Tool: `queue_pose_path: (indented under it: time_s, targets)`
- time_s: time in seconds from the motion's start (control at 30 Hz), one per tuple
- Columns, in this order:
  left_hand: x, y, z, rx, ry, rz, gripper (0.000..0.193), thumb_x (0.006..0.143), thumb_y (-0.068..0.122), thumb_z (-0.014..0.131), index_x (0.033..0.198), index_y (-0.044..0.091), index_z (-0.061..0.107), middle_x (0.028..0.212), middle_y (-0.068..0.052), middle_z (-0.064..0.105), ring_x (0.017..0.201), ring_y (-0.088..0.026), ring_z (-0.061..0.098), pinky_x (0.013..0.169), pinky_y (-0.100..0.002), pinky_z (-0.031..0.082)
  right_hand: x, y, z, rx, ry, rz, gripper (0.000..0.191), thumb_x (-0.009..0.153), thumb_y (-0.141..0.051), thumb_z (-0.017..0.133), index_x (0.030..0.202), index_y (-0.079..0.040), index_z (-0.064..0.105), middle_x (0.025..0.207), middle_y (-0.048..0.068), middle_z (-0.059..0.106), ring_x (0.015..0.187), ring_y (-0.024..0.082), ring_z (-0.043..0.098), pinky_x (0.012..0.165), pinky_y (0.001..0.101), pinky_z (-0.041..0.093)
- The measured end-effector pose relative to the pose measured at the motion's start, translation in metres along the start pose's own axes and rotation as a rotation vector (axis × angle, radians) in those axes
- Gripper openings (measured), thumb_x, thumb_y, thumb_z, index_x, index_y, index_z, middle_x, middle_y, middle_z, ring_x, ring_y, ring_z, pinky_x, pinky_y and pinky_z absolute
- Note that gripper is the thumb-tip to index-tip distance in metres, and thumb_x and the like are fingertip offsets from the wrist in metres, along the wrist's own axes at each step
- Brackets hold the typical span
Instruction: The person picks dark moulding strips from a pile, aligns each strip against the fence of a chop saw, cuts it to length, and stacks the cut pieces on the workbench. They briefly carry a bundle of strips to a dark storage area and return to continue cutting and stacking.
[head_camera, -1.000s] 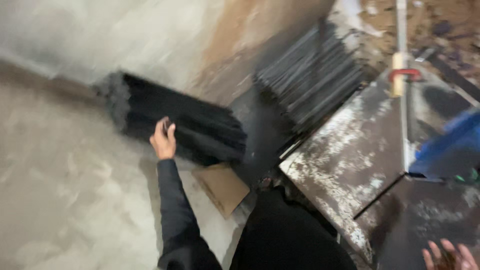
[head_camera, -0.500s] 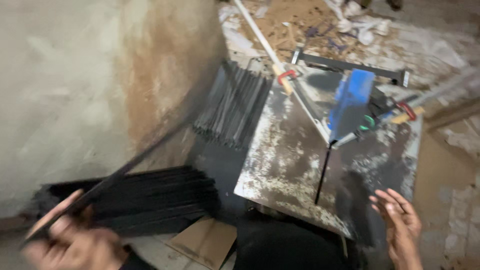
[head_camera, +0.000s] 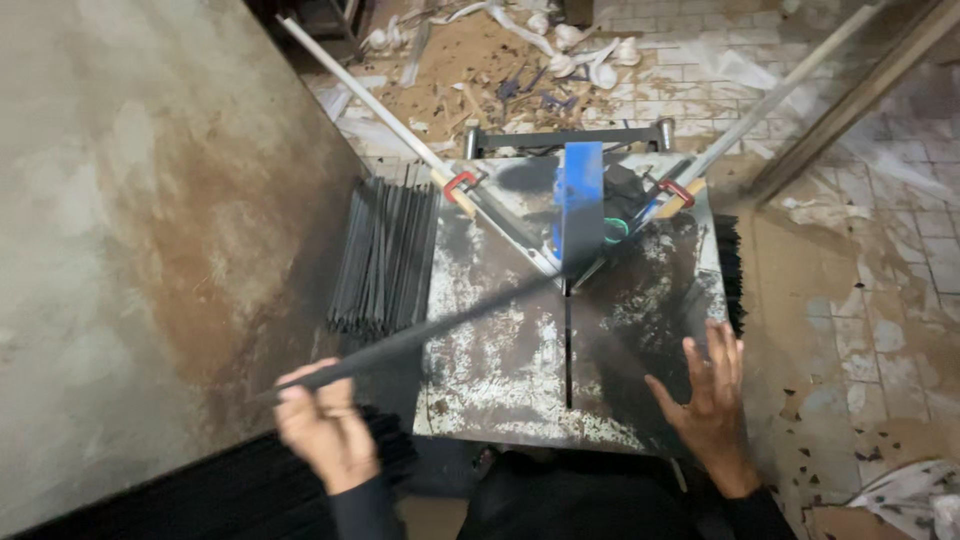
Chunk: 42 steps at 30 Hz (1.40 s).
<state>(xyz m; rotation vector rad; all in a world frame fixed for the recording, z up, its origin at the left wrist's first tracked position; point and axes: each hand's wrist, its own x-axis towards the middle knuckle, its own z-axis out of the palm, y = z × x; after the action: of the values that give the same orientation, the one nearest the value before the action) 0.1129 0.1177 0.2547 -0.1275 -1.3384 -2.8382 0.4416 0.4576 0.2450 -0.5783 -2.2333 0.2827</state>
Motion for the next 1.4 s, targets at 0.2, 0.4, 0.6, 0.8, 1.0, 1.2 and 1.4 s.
queue_pose_path:
  time_s: [0.2, 0.4, 0.6, 0.8, 1.0, 1.2, 1.4]
  targets:
    - [-0.002, -0.121, 0.009, -0.115, -0.118, -0.423, 0.022, 0.115, 0.021, 0.060, 0.124, 0.001, 0.057, 0.117, -0.018, 0.072, 0.076, -0.017, 0.061, 0.073, -0.035, 0.060, -0.064, 0.076, 0.006, -0.261, -0.416, 0.152, 0.051, 0.089, -0.015, 0.070, 0.139, -0.016, 0.059, 0.126, 0.005, 0.062, 0.123, 0.028, 0.058, 0.128, 0.0620, 0.028]
    - [0.063, -0.178, -0.026, 0.146, -0.108, -0.581, 0.021, 0.105, 0.022, 0.061, 0.116, 0.004, 0.058, 0.113, -0.014, 0.071, 0.092, -0.023, 0.075, 0.076, -0.038, 0.064, -0.160, 0.098, 0.007, -0.191, -0.564, 0.375, 0.053, 0.088, -0.019, 0.072, 0.140, -0.022, 0.062, 0.104, 0.007, 0.065, 0.103, 0.027, 0.063, 0.097, 0.0447, 0.046]
    - [0.107, -0.250, -0.020, 0.351, -0.086, -0.410, 0.048, 0.099, 0.000, 0.065, 0.142, 0.008, 0.045, 0.087, -0.002, 0.054, 0.070, -0.013, 0.056, 0.055, -0.033, 0.051, -0.230, 0.072, 0.035, 0.023, -0.482, 0.570, 0.042, 0.094, -0.017, 0.067, 0.136, -0.021, 0.068, 0.104, 0.009, 0.067, 0.093, 0.025, 0.067, 0.082, 0.0385, 0.054]
    - [0.060, -0.324, 0.033, 0.984, -0.635, -0.361, 0.087, 0.090, 0.000, 0.068, 0.167, 0.014, 0.030, 0.133, -0.017, 0.067, 0.111, -0.027, 0.068, 0.095, -0.039, 0.060, -0.250, 0.055, 0.080, -0.082, -0.412, 0.628, 0.042, 0.096, -0.030, 0.065, 0.137, -0.021, 0.069, 0.104, 0.010, 0.066, 0.100, 0.029, 0.065, 0.082, 0.0444, 0.051]
    - [0.048, -0.367, 0.063, 1.480, -0.987, 0.047, 0.088, 0.084, 0.032, 0.079, 0.158, 0.011, 0.036, 0.164, -0.027, 0.030, 0.148, -0.049, 0.031, 0.122, -0.054, 0.026, -0.227, 0.075, 0.113, -0.174, -0.437, 0.732, 0.042, 0.095, -0.030, 0.067, 0.137, -0.025, 0.070, 0.108, 0.008, 0.066, 0.105, 0.029, 0.063, 0.085, 0.0456, 0.048]
    - [0.077, -0.414, 0.086, 1.685, -0.985, 0.001, 0.091, 0.085, 0.042, 0.078, 0.159, 0.012, 0.035, 0.165, -0.025, 0.025, 0.149, -0.049, 0.029, 0.117, -0.063, 0.026, -0.204, 0.109, 0.137, -0.281, -0.435, 0.723, 0.033, 0.100, -0.024, 0.065, 0.130, -0.032, 0.073, 0.106, 0.005, 0.065, 0.105, 0.031, 0.060, 0.092, 0.0472, 0.047]
    - [0.082, -0.441, 0.087, 1.729, -0.899, 0.005, 0.097, 0.079, 0.040, 0.082, 0.159, 0.012, 0.035, 0.168, -0.019, 0.025, 0.154, -0.042, 0.024, 0.119, -0.068, 0.024, -0.197, 0.131, 0.154, -0.294, -0.567, 0.522, 0.042, 0.100, -0.023, 0.065, 0.141, -0.020, 0.070, 0.121, 0.011, 0.065, 0.107, 0.034, 0.059, 0.088, 0.0494, 0.046]
